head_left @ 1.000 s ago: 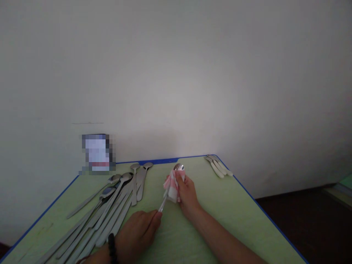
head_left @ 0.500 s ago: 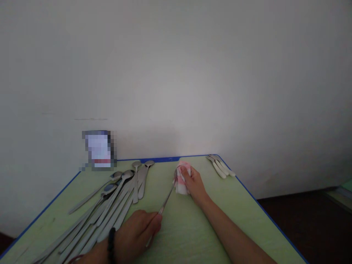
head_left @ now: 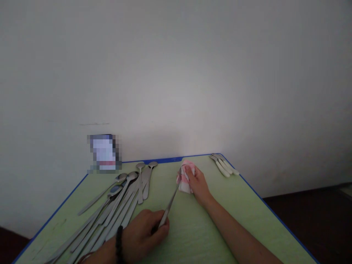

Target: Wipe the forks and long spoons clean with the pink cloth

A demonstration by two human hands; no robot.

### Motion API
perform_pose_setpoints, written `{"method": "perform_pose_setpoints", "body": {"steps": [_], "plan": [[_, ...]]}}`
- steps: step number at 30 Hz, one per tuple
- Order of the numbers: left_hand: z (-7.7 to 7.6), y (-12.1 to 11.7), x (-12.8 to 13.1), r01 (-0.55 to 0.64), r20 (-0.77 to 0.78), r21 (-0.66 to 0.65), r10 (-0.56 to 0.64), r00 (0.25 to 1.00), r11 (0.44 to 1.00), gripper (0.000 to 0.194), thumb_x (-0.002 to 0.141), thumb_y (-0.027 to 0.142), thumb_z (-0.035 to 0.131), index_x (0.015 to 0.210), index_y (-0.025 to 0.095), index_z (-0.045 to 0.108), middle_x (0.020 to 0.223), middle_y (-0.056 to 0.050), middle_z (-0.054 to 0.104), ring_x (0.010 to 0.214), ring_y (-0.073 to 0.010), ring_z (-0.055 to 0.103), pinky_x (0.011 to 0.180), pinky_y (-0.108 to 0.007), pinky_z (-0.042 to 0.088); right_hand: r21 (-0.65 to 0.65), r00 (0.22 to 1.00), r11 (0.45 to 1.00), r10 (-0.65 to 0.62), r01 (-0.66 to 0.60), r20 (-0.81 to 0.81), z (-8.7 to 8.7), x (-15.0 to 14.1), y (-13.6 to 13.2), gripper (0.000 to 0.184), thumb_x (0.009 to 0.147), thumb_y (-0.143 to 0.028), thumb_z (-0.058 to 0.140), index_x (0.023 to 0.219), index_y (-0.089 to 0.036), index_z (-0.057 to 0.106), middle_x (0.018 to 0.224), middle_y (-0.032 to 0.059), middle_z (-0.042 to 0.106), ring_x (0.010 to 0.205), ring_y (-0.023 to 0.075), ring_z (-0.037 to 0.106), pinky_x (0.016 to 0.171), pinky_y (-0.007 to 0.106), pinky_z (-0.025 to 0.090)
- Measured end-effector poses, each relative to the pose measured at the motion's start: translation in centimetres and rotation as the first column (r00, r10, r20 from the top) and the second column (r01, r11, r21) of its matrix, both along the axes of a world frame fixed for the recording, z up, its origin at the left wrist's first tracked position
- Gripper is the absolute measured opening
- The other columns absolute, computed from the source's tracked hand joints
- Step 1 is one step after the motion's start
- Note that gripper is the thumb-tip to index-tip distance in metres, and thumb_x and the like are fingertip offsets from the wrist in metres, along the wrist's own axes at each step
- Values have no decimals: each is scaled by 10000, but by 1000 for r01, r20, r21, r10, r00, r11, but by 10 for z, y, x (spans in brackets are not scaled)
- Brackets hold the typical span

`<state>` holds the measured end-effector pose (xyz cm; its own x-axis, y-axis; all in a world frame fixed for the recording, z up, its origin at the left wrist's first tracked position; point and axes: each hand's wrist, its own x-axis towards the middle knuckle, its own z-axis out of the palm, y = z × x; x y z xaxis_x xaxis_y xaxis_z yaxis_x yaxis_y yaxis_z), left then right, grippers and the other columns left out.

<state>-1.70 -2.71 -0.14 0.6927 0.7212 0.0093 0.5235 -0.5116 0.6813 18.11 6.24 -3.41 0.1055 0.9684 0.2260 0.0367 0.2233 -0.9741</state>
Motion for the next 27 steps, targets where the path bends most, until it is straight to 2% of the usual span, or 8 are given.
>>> {"method": "perform_pose_setpoints", "body": {"steps": [4,7,11,14,18,22,27], "plan": [[-2,-1,3,-47,-37,24,48,998,999,273,894,335,349,705,183,476,545,62,378,506,-95,392,507,-202,275,-23,998,1000,-8,9,55,4,1,-2,389,777,-509,484,885,-155,603,751,54,649,618,158,552,564,267,436],[-2,-3,3,-44,-29,22,44,999,999,284,879,374,386,715,182,516,549,55,416,511,-98,411,498,-198,284,-1,994,1000,-13,13,108,7,0,-4,375,774,-481,502,936,-164,619,791,51,654,683,169,564,616,272,440],[1,-6,0,17,13,46,-17,1000,999,278,841,432,455,790,192,584,678,14,559,622,-126,497,593,-210,359,-16,995,999,49,-47,92,9,-2,-6,370,769,-479,505,919,-161,621,717,38,644,666,170,561,608,271,439],[3,-5,-1,89,128,33,-93,987,995,317,831,481,460,885,193,580,765,-16,600,703,-147,538,677,-235,411,-38,997,996,80,-79,21,9,-2,-7,364,763,-479,509,903,-158,610,707,33,641,628,159,555,591,268,440],[3,-3,-1,184,199,124,-206,958,975,401,818,513,482,1053,197,556,1001,-82,600,977,-221,521,882,-333,409,-70,992,990,120,-123,-50,8,-3,-7,349,762,-482,513,883,-165,593,701,33,645,602,158,565,566,269,445],[-6,-1,-1,218,47,251,-237,970,943,542,815,456,532,1295,238,406,1302,-93,472,1228,-267,364,1038,-418,286,-63,993,991,119,-120,-9,7,-2,-6,350,774,-488,497,868,-164,589,692,32,644,605,159,568,571,271,445],[-20,-1,3,310,-195,345,-255,947,886,813,807,530,503,1434,217,92,1469,-116,237,1308,-305,273,1078,-487,202,20,984,997,75,-79,161,10,-2,-6,325,782,-466,498,828,-167,617,759,46,653,698,171,568,655,282,441]]}}
